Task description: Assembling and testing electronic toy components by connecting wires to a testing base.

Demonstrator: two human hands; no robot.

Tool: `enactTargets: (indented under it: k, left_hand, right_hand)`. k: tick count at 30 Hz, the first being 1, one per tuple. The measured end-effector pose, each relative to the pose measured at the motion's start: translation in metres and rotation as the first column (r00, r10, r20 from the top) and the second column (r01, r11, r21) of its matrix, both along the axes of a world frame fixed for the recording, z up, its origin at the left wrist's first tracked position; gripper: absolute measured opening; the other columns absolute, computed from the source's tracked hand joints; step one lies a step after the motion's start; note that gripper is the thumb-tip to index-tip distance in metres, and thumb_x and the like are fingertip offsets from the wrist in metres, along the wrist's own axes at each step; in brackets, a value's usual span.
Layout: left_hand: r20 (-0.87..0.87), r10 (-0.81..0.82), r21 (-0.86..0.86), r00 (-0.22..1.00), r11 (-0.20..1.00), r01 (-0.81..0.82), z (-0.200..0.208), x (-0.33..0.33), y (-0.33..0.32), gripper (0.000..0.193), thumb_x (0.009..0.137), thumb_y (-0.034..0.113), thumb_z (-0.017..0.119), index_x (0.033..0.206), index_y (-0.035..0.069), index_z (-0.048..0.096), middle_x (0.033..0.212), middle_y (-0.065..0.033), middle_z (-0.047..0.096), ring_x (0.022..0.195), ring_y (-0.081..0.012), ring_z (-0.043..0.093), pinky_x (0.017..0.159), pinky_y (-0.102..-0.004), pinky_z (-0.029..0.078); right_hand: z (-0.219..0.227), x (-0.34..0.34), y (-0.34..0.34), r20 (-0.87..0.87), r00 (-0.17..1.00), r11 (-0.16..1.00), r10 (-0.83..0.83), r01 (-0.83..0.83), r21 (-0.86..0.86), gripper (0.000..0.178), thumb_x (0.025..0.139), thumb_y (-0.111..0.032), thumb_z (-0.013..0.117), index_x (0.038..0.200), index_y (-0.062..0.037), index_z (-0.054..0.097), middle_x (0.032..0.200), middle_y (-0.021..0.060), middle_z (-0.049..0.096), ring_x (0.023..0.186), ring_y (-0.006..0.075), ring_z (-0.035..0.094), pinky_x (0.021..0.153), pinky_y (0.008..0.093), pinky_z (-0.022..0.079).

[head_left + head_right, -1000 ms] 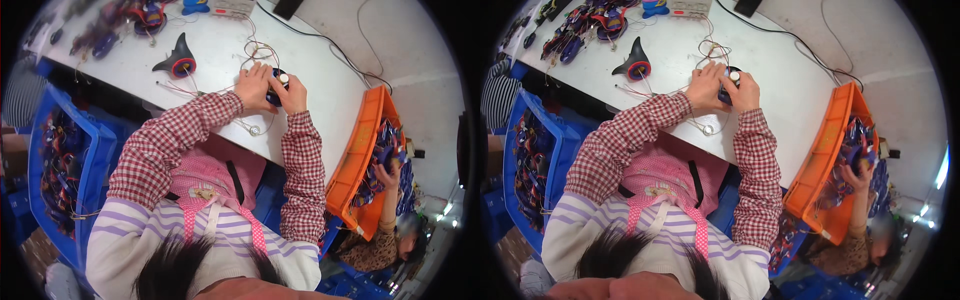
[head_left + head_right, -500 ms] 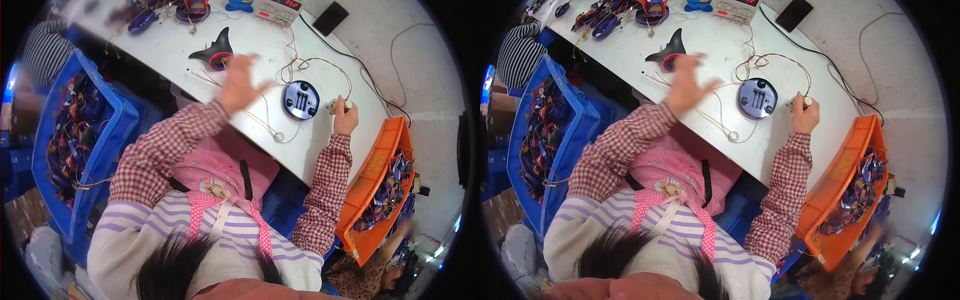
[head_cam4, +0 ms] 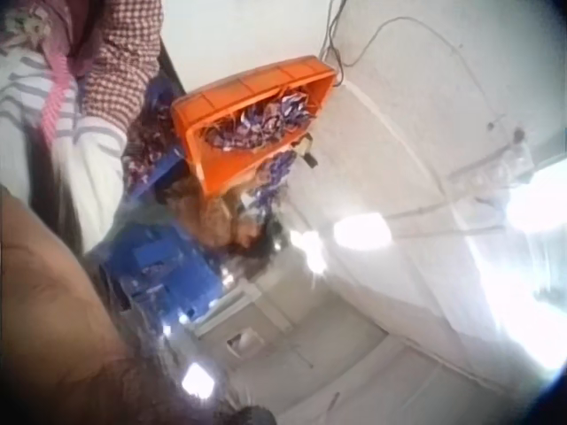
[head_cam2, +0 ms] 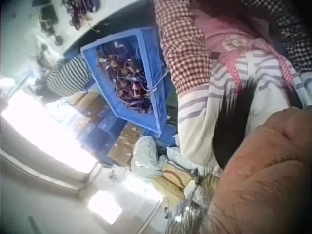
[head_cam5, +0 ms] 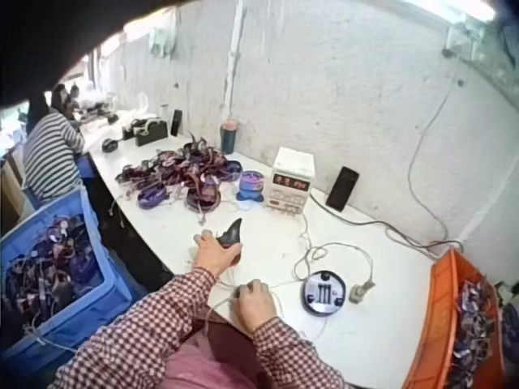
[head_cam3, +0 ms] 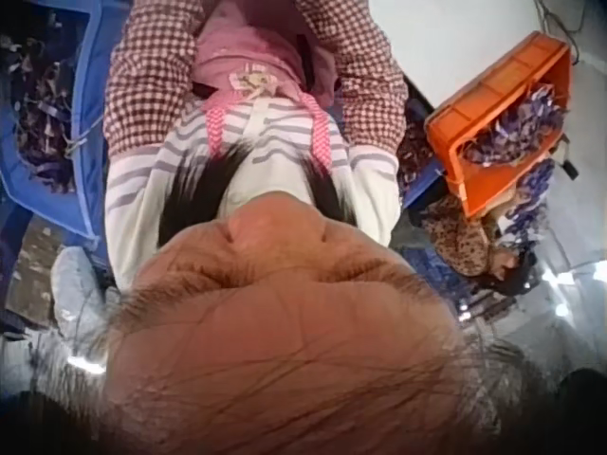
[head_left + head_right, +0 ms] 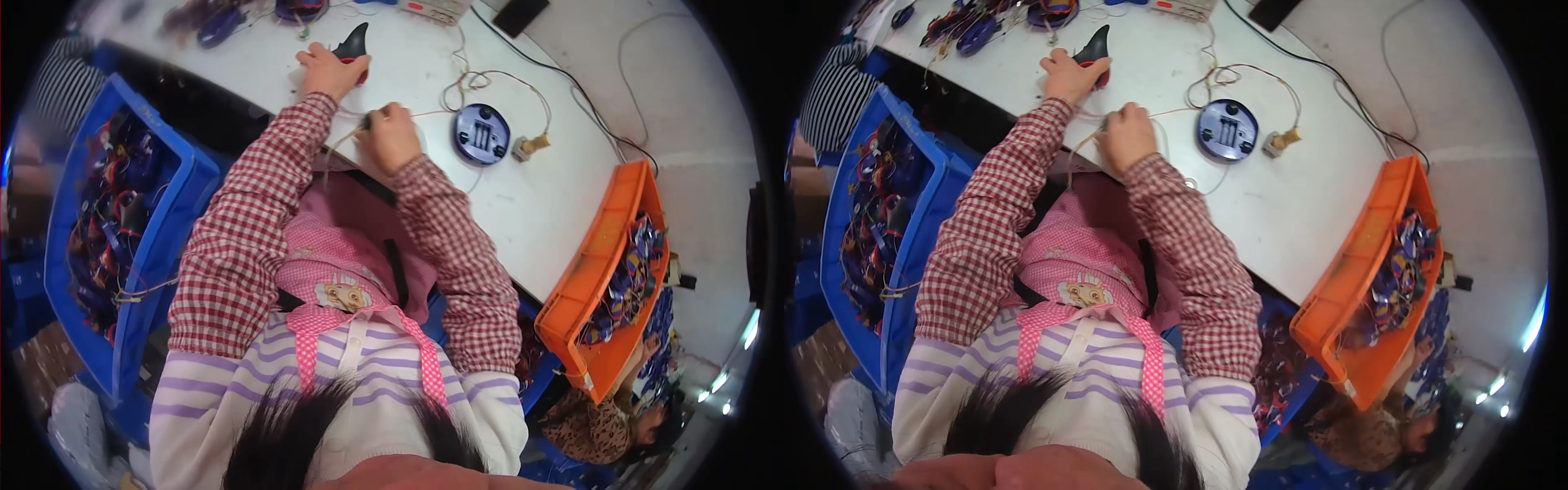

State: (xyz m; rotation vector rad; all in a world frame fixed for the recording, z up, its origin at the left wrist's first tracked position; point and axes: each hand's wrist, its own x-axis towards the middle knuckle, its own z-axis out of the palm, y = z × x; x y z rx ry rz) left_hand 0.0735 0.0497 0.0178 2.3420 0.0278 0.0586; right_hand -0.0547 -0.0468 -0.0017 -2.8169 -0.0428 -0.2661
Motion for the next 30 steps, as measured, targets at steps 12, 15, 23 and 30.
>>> enactTargets:
  k: [12,15,23,30]
  left_hand:
    - [-0.242,-0.373,-0.015,0.896,0.925,0.381,0.010,0.015,-0.006,0.067,0.063,0.037,0.074,0.104,-0.011,0.054,0.089,-0.0197,0.062,0.070,-0.0234,0.061,0.065,-0.0267,0.050]
    - [-0.388,-0.517,-0.494,0.762,0.815,0.302,0.000,0.021,-0.004,0.028,0.071,0.022,0.071,0.083,-0.003,0.065,0.072,-0.0111,0.063,0.061,-0.0164,0.058,0.055,-0.0234,0.047]
    - [-0.046,-0.799,-0.972,0.600,0.175,0.158,0.009,-0.047,-0.079,0.038,0.068,0.006,0.069,0.103,-0.003,0.056,0.087,-0.0114,0.063,0.077,-0.0157,0.060,0.074,-0.0248,0.050]
    - [0.071,-0.799,-0.548,0.597,0.469,0.693,0.001,-0.066,-0.108,0.068,0.056,0.026,0.080,0.111,-0.005,0.055,0.101,-0.0154,0.059,0.086,-0.0207,0.056,0.082,-0.0272,0.045]
  right_hand:
    - [0.007,-0.010,0.003,-0.020,1.000,0.970,0.011,-0.006,0.243,0.020,0.081,-0.019,0.062,0.088,-0.0006,0.064,0.081,0.0149,0.063,0.077,0.0310,0.059,0.070,0.0376,0.048]
    - [0.021,-0.017,-0.006,0.052,0.998,0.917,-0.046,0.022,0.397,0.020,0.082,-0.020,0.062,0.086,-0.0006,0.065,0.081,0.0129,0.063,0.073,0.0277,0.058,0.068,0.0345,0.047]
    - [0.023,-0.059,-0.142,0.468,0.813,0.933,-0.347,0.350,0.084,0.025,0.078,-0.026,0.070,0.079,-0.0015,0.066,0.091,0.0131,0.054,0.085,0.0265,0.051,0.074,0.0323,0.044]
    - [-0.028,-0.058,-0.151,0.447,0.750,0.868,-0.488,0.473,0.154,0.023,0.077,-0.014,0.066,0.094,-0.0012,0.057,0.108,0.0146,0.047,0.096,0.0298,0.048,0.084,0.0352,0.043]
